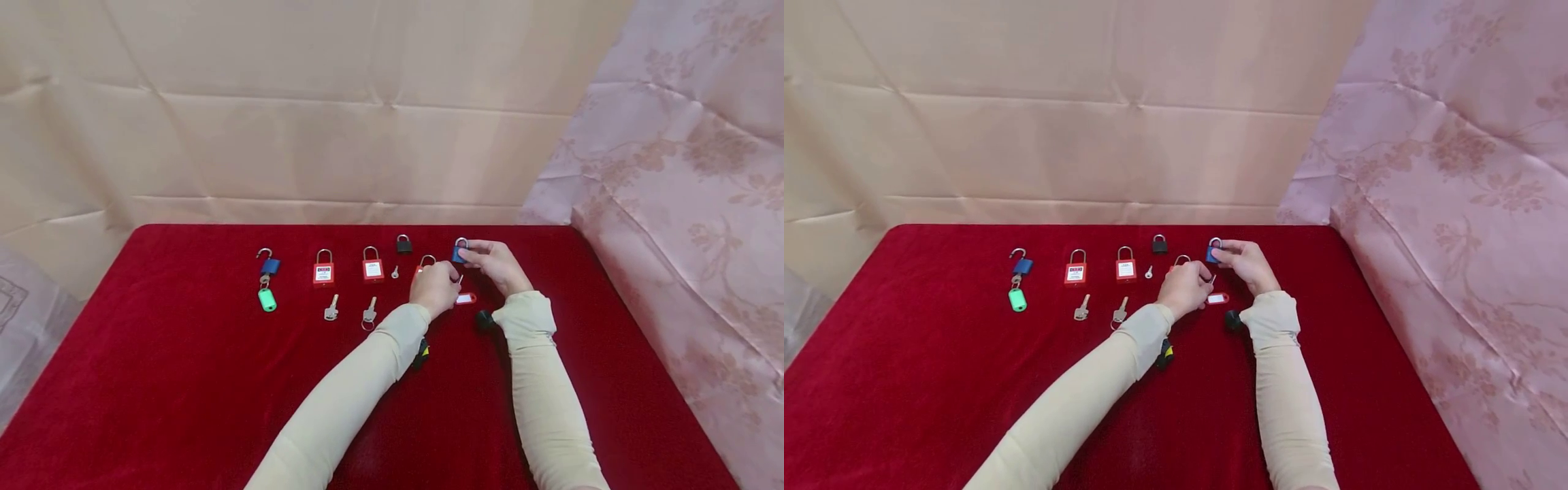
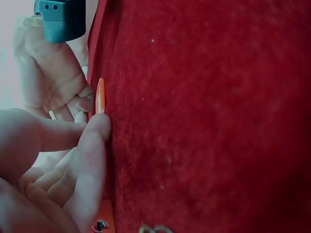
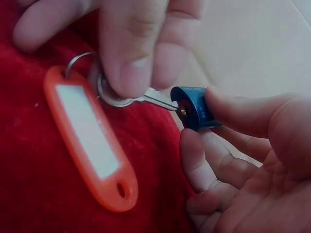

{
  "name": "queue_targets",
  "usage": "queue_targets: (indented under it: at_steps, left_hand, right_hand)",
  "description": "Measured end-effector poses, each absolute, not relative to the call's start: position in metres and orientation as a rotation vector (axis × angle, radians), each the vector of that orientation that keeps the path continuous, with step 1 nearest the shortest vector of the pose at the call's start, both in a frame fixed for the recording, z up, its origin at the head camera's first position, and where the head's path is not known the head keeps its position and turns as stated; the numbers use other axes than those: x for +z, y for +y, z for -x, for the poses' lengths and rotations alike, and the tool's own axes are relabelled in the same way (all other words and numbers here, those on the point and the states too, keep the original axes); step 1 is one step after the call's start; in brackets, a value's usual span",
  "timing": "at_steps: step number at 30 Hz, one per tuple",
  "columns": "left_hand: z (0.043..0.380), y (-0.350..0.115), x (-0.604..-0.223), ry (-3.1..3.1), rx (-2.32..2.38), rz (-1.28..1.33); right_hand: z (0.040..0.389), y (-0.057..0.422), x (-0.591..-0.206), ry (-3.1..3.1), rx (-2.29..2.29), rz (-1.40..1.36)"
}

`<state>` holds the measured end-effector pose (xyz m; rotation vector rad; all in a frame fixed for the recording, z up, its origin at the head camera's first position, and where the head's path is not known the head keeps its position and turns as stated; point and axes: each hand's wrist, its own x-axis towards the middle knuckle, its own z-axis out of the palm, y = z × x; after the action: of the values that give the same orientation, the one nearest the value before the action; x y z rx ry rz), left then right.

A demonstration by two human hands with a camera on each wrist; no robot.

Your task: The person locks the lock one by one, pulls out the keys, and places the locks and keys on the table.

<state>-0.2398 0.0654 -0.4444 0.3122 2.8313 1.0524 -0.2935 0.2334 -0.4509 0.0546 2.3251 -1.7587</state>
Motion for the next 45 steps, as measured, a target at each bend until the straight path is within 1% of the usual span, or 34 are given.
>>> queue_targets:
  at_steps: [4, 11, 13, 16, 21, 26, 31, 34, 45]
  left_hand:
    - [0.237, 0.067, -0.444, 2.959, 0.909, -0.274]
    - [0.235, 0.068, -0.446, 3.11, 0.607, -0.264]
    - [0.235, 0.068, -0.445, 3.114, 0.579, -0.275]
    - [0.235, 0.068, -0.444, 3.107, 0.563, -0.292]
    - [0.237, 0.066, -0.445, 3.095, 0.569, -0.304]
    - [0.241, 0.059, -0.441, 2.987, 0.774, -0.285]
    - [0.246, 0.051, -0.431, 2.677, 1.297, -0.254]
    - [0.25, 0.048, -0.429, 2.511, 1.492, -0.246]
    - [0.253, 0.051, -0.437, 2.294, 1.644, -0.254]
  right_hand:
    - [0.293, 0.232, -0.452, 2.298, -1.774, -0.021]
    - [0.292, 0.234, -0.448, 2.346, -1.69, -0.042]
    - [0.288, 0.231, -0.44, 2.347, -1.675, -0.046]
    - [0.288, 0.231, -0.44, 2.347, -1.678, -0.049]
    - [0.292, 0.233, -0.449, 2.355, -1.686, -0.054]
    - [0.294, 0.235, -0.45, 2.345, -1.72, -0.04]
    - [0.293, 0.236, -0.449, 2.314, -1.796, -0.012]
    - [0.293, 0.235, -0.449, 2.29, -1.824, 0.003]
    - [0.293, 0.233, -0.452, 2.268, -1.801, 0.036]
